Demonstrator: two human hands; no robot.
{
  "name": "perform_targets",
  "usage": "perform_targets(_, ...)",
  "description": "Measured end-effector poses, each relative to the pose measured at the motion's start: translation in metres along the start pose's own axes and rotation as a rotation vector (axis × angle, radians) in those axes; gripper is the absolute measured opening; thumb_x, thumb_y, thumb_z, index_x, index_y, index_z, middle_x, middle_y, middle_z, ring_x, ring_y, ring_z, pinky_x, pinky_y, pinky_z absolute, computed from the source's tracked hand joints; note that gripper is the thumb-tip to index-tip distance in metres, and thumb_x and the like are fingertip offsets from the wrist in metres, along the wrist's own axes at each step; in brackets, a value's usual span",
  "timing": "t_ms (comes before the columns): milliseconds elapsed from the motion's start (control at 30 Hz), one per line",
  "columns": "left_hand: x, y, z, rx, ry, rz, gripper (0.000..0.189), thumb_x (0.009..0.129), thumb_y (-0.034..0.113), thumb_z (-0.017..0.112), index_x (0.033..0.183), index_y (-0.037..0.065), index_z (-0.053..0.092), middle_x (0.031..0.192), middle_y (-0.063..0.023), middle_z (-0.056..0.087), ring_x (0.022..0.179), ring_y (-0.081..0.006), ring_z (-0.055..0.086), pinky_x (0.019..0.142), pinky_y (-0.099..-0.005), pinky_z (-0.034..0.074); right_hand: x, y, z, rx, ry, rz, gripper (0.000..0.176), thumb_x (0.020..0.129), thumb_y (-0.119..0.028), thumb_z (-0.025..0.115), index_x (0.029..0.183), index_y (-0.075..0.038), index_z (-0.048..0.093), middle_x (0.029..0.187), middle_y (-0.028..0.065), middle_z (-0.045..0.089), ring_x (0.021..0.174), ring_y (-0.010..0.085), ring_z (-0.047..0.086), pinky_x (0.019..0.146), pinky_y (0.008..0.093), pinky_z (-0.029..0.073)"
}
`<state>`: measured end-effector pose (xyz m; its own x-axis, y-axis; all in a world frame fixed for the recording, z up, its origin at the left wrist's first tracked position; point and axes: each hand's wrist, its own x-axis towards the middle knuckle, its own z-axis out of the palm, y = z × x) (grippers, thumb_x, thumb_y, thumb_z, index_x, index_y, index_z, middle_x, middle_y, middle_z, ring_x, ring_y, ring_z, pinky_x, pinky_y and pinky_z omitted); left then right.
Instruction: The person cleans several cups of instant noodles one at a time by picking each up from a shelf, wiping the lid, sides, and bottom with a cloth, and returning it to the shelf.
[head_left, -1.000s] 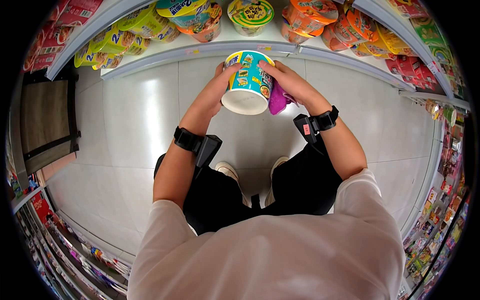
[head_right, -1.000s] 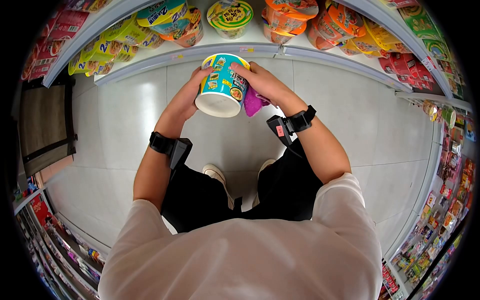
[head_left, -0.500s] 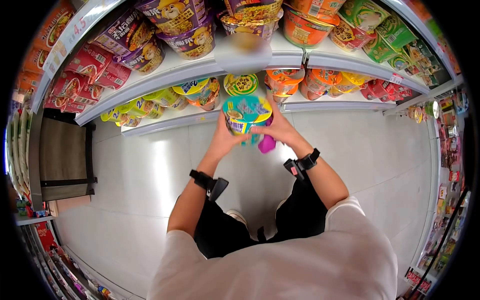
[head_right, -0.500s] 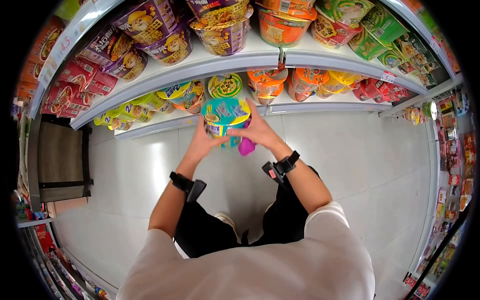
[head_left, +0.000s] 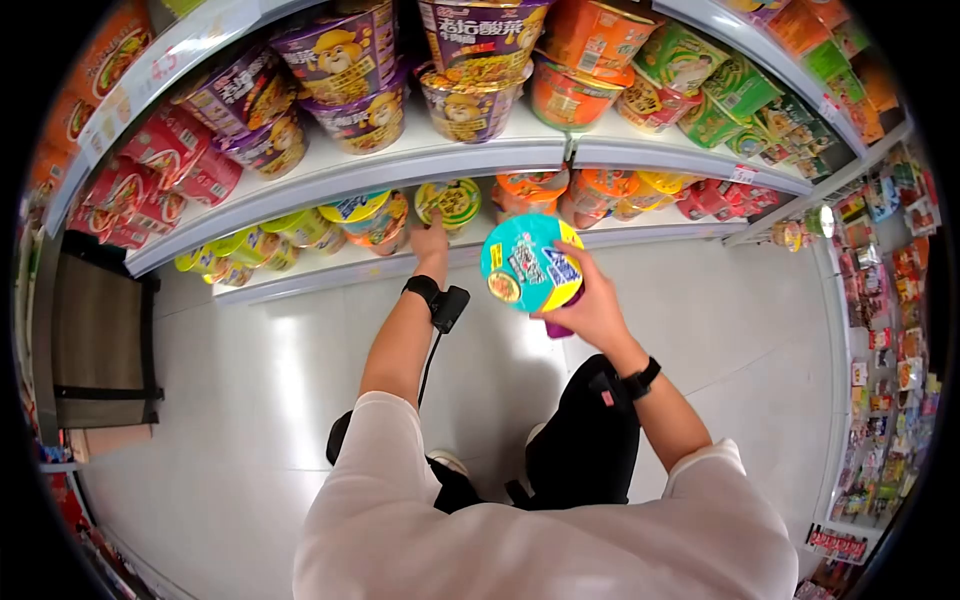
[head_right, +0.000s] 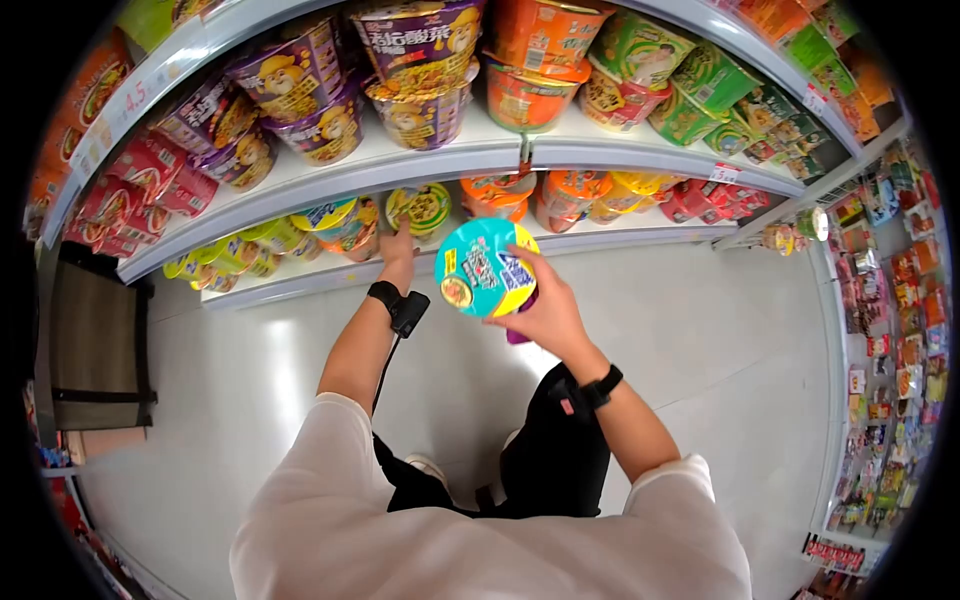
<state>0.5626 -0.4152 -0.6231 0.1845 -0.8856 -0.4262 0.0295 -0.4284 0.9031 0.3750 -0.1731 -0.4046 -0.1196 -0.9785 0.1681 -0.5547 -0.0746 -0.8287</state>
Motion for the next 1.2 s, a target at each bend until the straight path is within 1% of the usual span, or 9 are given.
perform_targets(100,0.021,-0.02,0.021,0.162,0.135,0.064,0.038,0.094,0.031,0.067,0.108,-0.001,0.055,0.09,-0.016,0.066,0.077,-0.0266,0.068,0.063,-0.043,0.052,-0.016,-0.013,-0.011,0.045,0.014,0.108,0.093,0.058,-0.021,0.095,0.137,-0.011,0.048,0.123,0.0143,0.065,0.111,0.0257,0.066,0.094,0.0367,0.054)
perform_targets(167,-0.023,0.021,0.016,-0.13,0.143,-0.002,0.031,0.097,0.026,0.063,0.103,-0.002,0.053,0.092,-0.0164,0.066,0.077,-0.0277,0.068,0.057,-0.0407,0.056,-0.018,-0.009,-0.012,0.053,0.041,0.126,0.092,0.059,-0.02,0.095,0.137,-0.011,0.047,0.123,0.0144,0.065,0.111,0.0257,0.066,0.094,0.0365,0.054)
perform_targets(333,-0.059,0.041,-0.01,-0.301,-0.053,-0.027,0.019,0.1,0.011,0.055,0.089,0.002,0.043,0.088,-0.0098,0.054,0.079,-0.0229,0.061,0.072,-0.0443,0.066,0.001,-0.012,-0.001,0.028,0.162,0.13,0.089,0.062,-0.027,0.093,0.135,-0.008,0.047,0.118,0.016,0.067,0.105,0.0272,0.068,0.089,0.0364,0.056)
perform_targets(500,-0.163,0.027,-0.093,-0.199,-0.176,-0.031,0.022,0.1,0.015,0.057,0.085,0.008,0.043,0.083,-0.0027,0.047,0.08,-0.0158,0.058,0.071,-0.0435,0.063,0.02,-0.033,0.02,0.031,0.147,0.155,0.088,0.063,-0.032,0.092,0.134,-0.005,0.047,0.117,0.0185,0.067,0.104,0.0303,0.068,0.086,0.0378,0.055)
perform_targets(800,-0.219,-0.011,-0.163,-0.098,-0.189,-0.2,0.025,0.099,0.016,0.057,0.081,0.01,0.041,0.078,-0.0004,0.048,0.077,-0.0147,0.061,0.072,-0.0444,0.065,0.141,0.071,0.182,-0.134,0.217,-0.072,0.091,0.069,-0.038,0.086,0.14,-0.007,0.038,0.128,0.0262,0.051,0.101,0.0444,0.063,0.084,0.0478,0.054)
perform_targets(900,-0.218,-0.016,-0.164,-0.23,-0.25,-0.247,0.021,0.099,0.011,0.055,0.083,0.01,0.041,0.101,-0.0083,0.059,0.1,-0.0285,0.067,0.084,-0.05,0.062,0.161,0.103,0.209,-0.07,0.216,0.014,0.095,0.07,-0.037,0.085,0.144,-0.011,0.032,0.133,0.0288,0.046,0.103,0.0465,0.062,0.082,0.0489,0.055)
perform_targets(1033,-0.218,-0.017,-0.168,-0.234,-0.272,-0.235,0.021,0.099,0.012,0.056,0.085,0.01,0.041,0.104,-0.0099,0.06,0.102,-0.03,0.066,0.088,-0.0532,0.059,0.136,0.126,0.185,-0.249,0.096,0.017,0.103,0.072,-0.042,0.082,0.15,-0.012,0.022,0.13,0.0294,0.052,0.098,0.0456,0.064,0.081,0.0477,0.054)
perform_targets(1133,-0.212,-0.007,-0.165,-0.298,-0.255,-0.251,0.019,0.099,0.015,0.058,0.086,0.008,0.044,0.104,-0.0125,0.063,0.096,-0.028,0.068,0.085,-0.0493,0.061,0.095,0.086,0.123,-0.13,-0.233,0.132,0.101,0.081,-0.063,0.068,0.153,-0.009,0.023,0.1,0.0277,0.068,0.099,0.0429,0.066,0.085,0.0434,0.052)
perform_targets(1200,-0.203,0.004,-0.153,-0.351,-0.263,-0.238,0.012,0.099,0.016,0.058,0.096,0.006,0.052,0.11,-0.0138,0.064,0.099,-0.0271,0.067,0.09,-0.046,0.059,0.066,0.071,0.1,0.143,-0.496,0.435,0.103,0.084,-0.064,0.066,0.153,-0.003,0.022,0.127,0.0267,0.059,0.12,0.0342,0.058,0.099,0.0389,0.046)
